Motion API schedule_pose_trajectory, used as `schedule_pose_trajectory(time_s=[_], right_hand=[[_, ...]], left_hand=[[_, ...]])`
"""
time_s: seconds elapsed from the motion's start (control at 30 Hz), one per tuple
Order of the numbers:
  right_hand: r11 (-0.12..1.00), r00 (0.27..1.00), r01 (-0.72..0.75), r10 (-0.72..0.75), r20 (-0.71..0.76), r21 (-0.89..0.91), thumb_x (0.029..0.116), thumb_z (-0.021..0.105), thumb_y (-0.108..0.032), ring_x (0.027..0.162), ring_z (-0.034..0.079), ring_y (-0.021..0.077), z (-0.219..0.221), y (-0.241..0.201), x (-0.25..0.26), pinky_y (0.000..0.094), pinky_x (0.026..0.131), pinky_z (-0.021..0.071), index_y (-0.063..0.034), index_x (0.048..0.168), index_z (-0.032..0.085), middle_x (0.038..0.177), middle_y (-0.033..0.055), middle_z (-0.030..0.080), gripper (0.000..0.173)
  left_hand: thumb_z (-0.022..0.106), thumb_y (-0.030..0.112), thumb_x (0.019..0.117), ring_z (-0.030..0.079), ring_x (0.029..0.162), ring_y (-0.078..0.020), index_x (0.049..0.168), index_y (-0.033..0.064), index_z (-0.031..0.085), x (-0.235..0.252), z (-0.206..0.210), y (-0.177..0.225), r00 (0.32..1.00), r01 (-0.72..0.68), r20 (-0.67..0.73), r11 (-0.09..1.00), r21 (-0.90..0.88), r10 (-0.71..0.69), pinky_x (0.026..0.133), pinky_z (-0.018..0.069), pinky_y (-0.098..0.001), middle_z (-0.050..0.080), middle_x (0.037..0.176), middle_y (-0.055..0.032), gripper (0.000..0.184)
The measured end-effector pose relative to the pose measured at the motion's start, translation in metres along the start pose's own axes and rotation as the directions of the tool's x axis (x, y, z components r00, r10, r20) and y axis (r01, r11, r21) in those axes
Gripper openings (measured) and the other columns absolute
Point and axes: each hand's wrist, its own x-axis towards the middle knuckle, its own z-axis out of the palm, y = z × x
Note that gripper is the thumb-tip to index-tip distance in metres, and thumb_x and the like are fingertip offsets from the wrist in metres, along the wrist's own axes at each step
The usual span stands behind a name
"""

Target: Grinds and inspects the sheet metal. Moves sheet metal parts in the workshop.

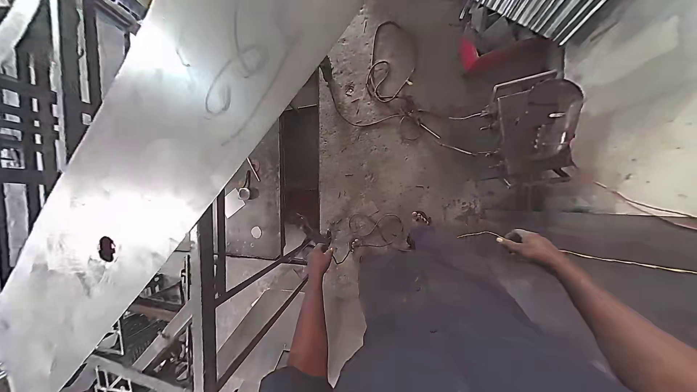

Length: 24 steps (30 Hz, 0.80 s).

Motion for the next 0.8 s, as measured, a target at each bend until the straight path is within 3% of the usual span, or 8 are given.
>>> schedule_pose_trajectory(time_s=[0.1,0.2,0.37,0.47,0.63,0.7,0.77,0.8], right_hand=[[0.975,0.993,-0.052,0.074,-0.093,0.217,0.1043,0.060,-0.031,0.085,0.067,0.0352,0.007,0.012,-0.033,0.0564,0.077,0.0551,0.0002,0.127,0.058,0.105,0.0244,0.065,0.039],[0.966,0.985,-0.120,0.145,-0.096,0.231,0.1050,0.059,-0.031,0.086,0.068,0.0337,0.025,0.037,-0.085,0.0533,0.080,0.0562,0.0030,0.127,0.057,0.105,0.0235,0.066,0.041],[0.974,0.980,-0.194,0.198,0.016,-0.116,0.1019,0.061,-0.040,0.104,0.064,0.0410,0.073,0.083,-0.141,0.0621,0.094,0.0468,0.0012,0.118,0.065,0.107,0.0250,0.067,0.045],[0.957,0.960,-0.278,0.279,-0.002,-0.088,0.1019,0.062,-0.041,0.103,0.064,0.0404,0.104,0.101,-0.174,0.0617,0.093,0.0478,0.0009,0.117,0.063,0.107,0.0243,0.066,0.045],[0.953,0.952,-0.303,0.304,0.033,-0.022,0.1024,0.062,-0.036,0.097,0.066,0.0376,0.143,0.110,-0.200,0.0594,0.090,0.0503,-0.0010,0.115,0.065,0.103,0.0221,0.067,0.038],[0.951,0.952,-0.305,0.304,0.028,0.047,0.1030,0.061,-0.036,0.089,0.068,0.0334,0.154,0.109,-0.206,0.0555,0.085,0.0537,-0.0025,0.116,0.065,0.099,0.0189,0.069,0.036],[0.940,0.954,-0.298,0.299,0.022,0.168,0.1041,0.060,-0.034,0.083,0.069,0.0313,0.165,0.107,-0.208,0.0528,0.080,0.0566,-0.0029,0.118,0.063,0.097,0.0180,0.069,0.035],[0.927,0.954,-0.296,0.300,0.017,0.229,0.1043,0.060,-0.033,0.082,0.069,0.0313,0.172,0.107,-0.210,0.0522,0.079,0.0573,-0.0022,0.120,0.063,0.097,0.0185,0.069,0.035]], left_hand=[[0.068,0.038,0.0975,0.062,0.125,-0.0379,0.137,-0.0001,0.058,0.048,0.022,-0.033,0.989,0.149,0.004,0.981,-0.124,-0.150,0.109,0.0464,-0.0581,0.065,0.131,-0.0238,0.056],[0.072,0.043,0.0955,0.057,0.129,-0.0459,0.137,-0.0084,0.056,0.081,0.043,-0.039,0.973,0.217,-0.014,0.940,-0.263,-0.229,0.109,0.0442,-0.0609,0.059,0.135,-0.0331,0.068],[0.073,0.040,0.0952,0.058,0.124,-0.0447,0.146,-0.0087,0.044,0.139,0.069,-0.058,0.958,0.228,-0.029,0.819,-0.526,-0.285,0.104,0.0480,-0.0609,0.057,0.137,-0.0328,0.077],[0.072,0.045,0.0944,0.057,0.124,-0.0458,0.145,-0.0092,0.045,0.173,0.080,-0.076,0.942,0.294,0.008,0.816,-0.498,-0.335,0.102,0.0480,-0.0617,0.056,0.138,-0.0335,0.079],[0.072,0.028,0.0940,0.059,0.119,-0.0429,0.140,-0.0079,0.050,0.160,0.064,-0.076,0.953,0.283,0.050,0.816,-0.504,-0.300,0.097,0.0504,-0.0605,0.058,0.134,-0.0306,0.062],[0.063,0.028,0.0996,0.061,0.099,-0.0346,0.136,-0.0059,0.052,0.155,0.062,-0.076,0.970,0.181,0.021,0.663,-0.727,-0.242,0.082,0.0531,-0.0541,0.061,0.120,-0.0262,0.051],[0.053,0.030,0.1044,0.059,0.094,-0.0258,0.133,0.0003,0.052,0.134,0.039,-0.073,0.983,0.089,0.012,0.421,-0.903,-0.183,0.080,0.0536,-0.0478,0.061,0.114,-0.0185,0.042],[0.049,0.031,0.1054,0.059,0.082,-0.0179,0.121,0.0057,0.054,0.128,0.029,-0.074,0.989,0.049,-0.001,0.332,-0.942,-0.150,0.072,0.0535,-0.0397,0.059,0.099,-0.0099,0.030]])
